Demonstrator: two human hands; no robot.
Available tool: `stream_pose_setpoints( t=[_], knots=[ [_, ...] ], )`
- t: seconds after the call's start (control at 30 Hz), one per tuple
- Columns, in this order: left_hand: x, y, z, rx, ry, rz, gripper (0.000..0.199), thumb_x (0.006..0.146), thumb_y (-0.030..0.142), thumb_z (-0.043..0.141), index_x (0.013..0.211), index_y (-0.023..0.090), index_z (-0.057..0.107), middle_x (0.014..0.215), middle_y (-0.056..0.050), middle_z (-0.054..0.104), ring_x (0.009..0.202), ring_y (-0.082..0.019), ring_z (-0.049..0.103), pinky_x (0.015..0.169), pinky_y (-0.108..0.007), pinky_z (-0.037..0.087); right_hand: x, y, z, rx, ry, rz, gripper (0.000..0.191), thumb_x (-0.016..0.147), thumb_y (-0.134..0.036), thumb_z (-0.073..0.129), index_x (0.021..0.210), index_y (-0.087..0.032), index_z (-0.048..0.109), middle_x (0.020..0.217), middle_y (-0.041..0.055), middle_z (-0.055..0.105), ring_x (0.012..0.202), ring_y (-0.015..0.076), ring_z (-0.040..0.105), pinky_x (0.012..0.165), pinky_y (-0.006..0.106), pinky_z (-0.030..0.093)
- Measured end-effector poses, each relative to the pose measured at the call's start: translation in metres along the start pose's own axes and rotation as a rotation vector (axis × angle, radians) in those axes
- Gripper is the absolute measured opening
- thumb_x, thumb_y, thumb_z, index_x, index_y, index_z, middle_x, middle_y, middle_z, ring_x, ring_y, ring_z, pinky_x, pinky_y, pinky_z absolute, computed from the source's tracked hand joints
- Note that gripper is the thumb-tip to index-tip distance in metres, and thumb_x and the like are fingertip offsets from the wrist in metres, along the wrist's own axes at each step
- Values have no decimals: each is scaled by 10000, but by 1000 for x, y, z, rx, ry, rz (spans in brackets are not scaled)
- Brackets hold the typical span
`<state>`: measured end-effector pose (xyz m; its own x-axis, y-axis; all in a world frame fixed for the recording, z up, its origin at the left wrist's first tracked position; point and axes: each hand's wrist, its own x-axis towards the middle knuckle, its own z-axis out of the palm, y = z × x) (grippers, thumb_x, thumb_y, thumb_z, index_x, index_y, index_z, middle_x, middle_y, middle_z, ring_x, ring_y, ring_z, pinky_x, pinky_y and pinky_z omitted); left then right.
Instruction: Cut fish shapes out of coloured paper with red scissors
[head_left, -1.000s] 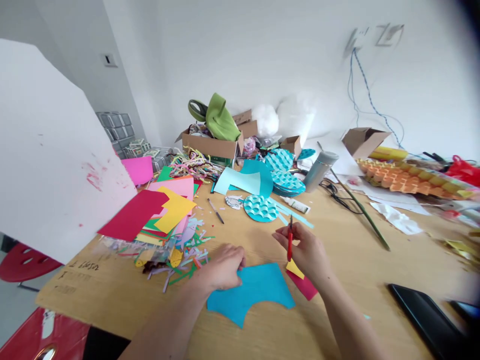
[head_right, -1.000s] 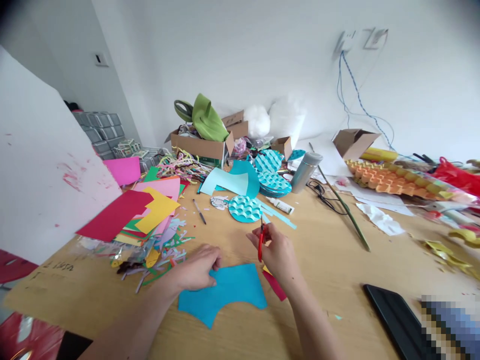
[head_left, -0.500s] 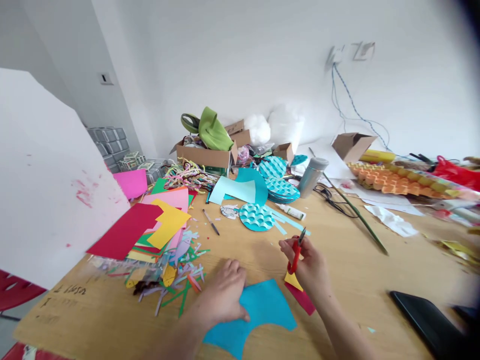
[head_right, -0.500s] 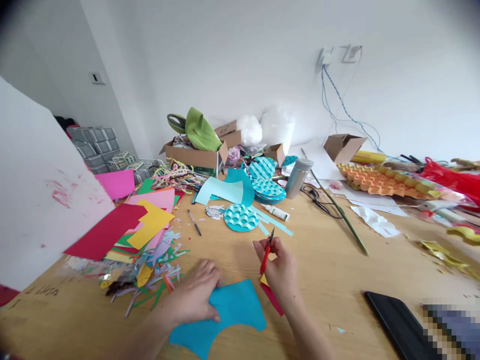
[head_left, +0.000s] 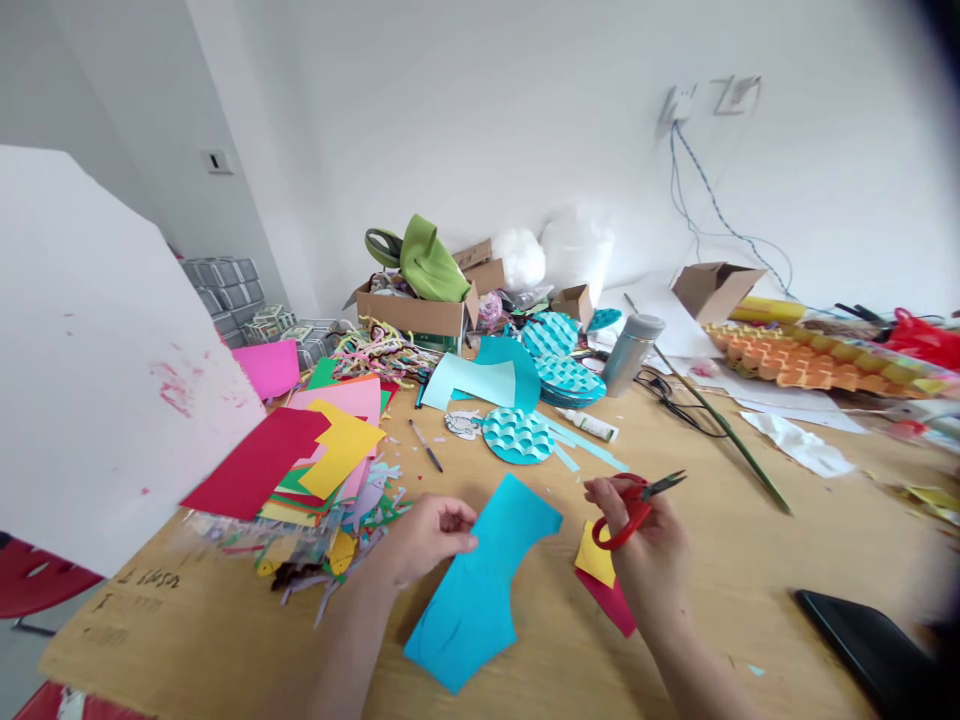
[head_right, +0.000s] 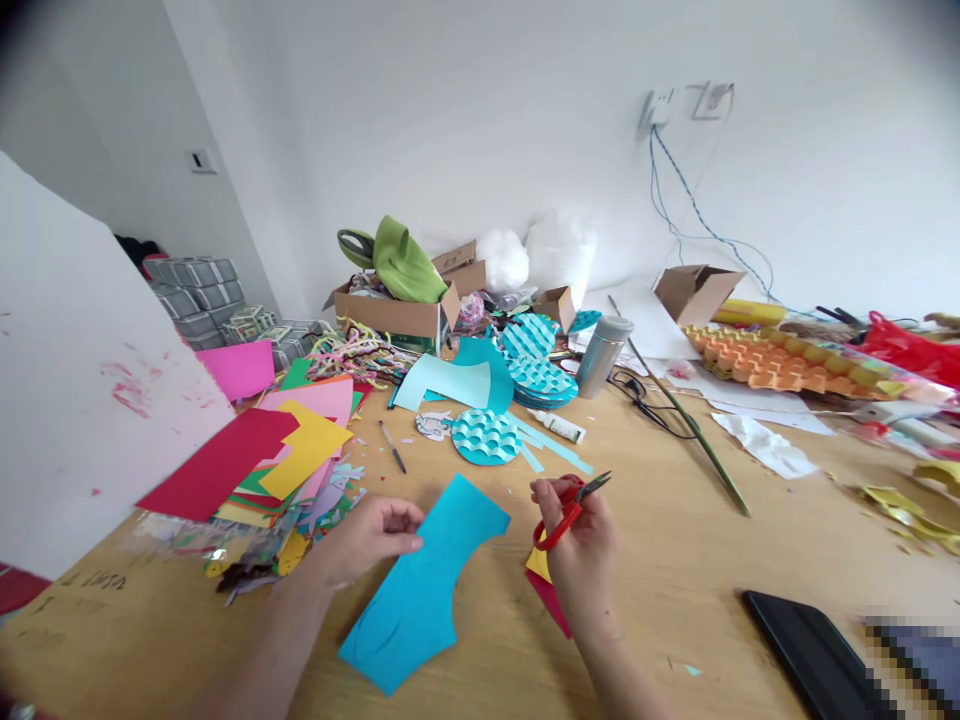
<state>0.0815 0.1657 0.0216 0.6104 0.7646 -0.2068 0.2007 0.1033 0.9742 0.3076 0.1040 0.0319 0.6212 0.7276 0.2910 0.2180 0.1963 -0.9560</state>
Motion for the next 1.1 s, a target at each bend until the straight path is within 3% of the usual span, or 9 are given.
stream_pose_setpoints(
  t=[0.1, 0.2, 0.3, 0.43, 0.6, 0.8, 1.1],
  knots=[
    [0, 7, -6, -286, 93, 7, 195, 633, 253, 692, 768, 141, 607, 704, 11, 577, 647, -104, 508, 620, -235, 382, -5, -1, 4, 23, -69, 51, 244, 768, -430, 642, 820, -201, 574, 849, 62, 640, 768, 213, 632, 705, 338, 501],
    [2, 7, -6, -504, 104, 5, 265, 629, 287, 726, 815, 139, 610, 745, -9, 607, 649, -116, 537, 622, -251, 409, -12, 0, 9, 41, -239, 98, 255, 749, -435, 662, 812, -201, 582, 889, 74, 646, 843, 229, 622, 749, 341, 489],
    [7, 4, -4, -608, 130, 38, 278, 617, 275, 752, 815, 134, 617, 741, -18, 614, 661, -124, 557, 621, -248, 413, -18, 0, 14, 112, -433, 163, 273, 700, -414, 717, 793, -202, 572, 885, 66, 640, 855, 229, 605, 749, 331, 481],
    [11, 0, -1, -654, 183, 84, 240, 612, 238, 763, 779, 142, 620, 717, 1, 596, 661, -110, 547, 619, -230, 404, -22, -3, 16, 99, -624, 241, 248, 711, -380, 720, 748, -188, 567, 767, 20, 599, 700, 162, 538, 635, 264, 423],
    [11, -1, 3, -645, 221, 107, 225, 604, 222, 770, 755, 155, 618, 711, 19, 583, 637, -88, 513, 604, -217, 384, -23, -6, 16, 108, -676, 255, 267, 743, -408, 683, 707, -181, 547, 658, -23, 497, 637, 126, 443, 582, 239, 339],
    [11, -1, 3, -556, 287, 104, 237, 604, 248, 763, 755, 154, 607, 714, 14, 576, 651, -95, 505, 589, -215, 354, -27, -8, 16, 186, -710, 318, 260, 712, -383, 715, 762, -187, 550, 741, -9, 537, 670, 129, 447, 602, 241, 345],
    [10, 1, 4, -554, 274, 102, 239, 659, 330, 733, 765, 158, 606, 684, 31, 536, 616, -80, 469, 581, -207, 366, -28, 2, 20, 146, -717, 324, 238, 713, -334, 702, 762, -194, 516, 656, -38, 466, 570, 101, 368, 510, 227, 289]
  ],
)
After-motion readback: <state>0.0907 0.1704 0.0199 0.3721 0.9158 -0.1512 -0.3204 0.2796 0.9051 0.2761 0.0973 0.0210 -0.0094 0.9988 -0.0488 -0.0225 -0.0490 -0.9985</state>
